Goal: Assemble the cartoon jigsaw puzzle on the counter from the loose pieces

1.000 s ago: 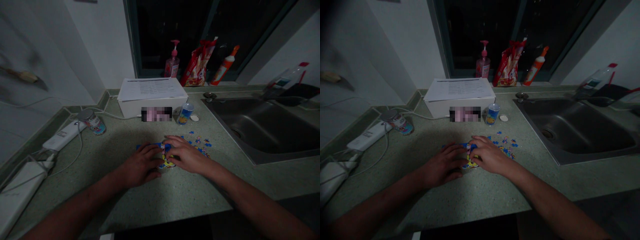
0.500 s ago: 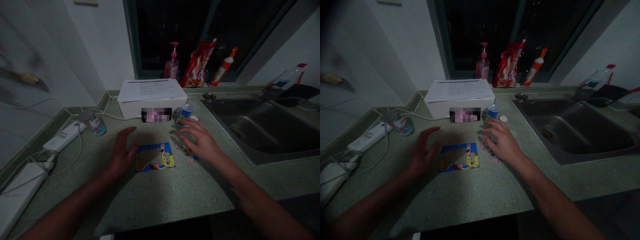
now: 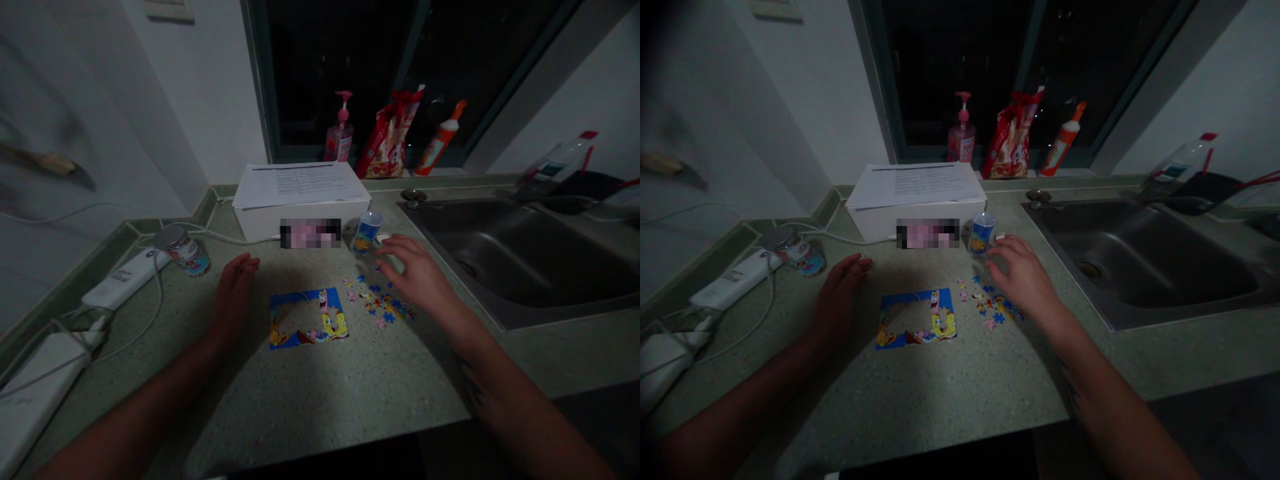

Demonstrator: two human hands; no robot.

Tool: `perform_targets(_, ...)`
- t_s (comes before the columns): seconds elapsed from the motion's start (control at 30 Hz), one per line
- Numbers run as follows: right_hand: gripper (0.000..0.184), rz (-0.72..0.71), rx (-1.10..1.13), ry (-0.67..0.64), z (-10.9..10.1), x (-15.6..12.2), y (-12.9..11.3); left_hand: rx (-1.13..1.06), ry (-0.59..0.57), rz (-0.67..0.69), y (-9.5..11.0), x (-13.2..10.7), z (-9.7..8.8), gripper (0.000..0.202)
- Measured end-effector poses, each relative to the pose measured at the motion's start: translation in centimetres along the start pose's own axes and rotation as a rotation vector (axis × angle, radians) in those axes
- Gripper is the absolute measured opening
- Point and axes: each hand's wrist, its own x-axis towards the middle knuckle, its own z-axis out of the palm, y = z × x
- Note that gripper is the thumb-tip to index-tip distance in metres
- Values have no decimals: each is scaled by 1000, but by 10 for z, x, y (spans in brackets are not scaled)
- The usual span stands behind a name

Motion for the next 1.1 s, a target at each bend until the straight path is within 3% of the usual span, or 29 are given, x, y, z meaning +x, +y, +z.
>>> perform_targets(0.3, 19, 14, 22, -94, 7, -1, 0, -79, -21, -51, -14, 6, -1, 44)
perform_targets(0.53, 19, 29, -13, -108, 4, 0, 3, -52, -22, -60, -10, 4, 0, 44)
perform_targets(1.1, 19, -6, -5, -289, 1, 0, 6, -37, -16, -73, -7, 3, 0, 41)
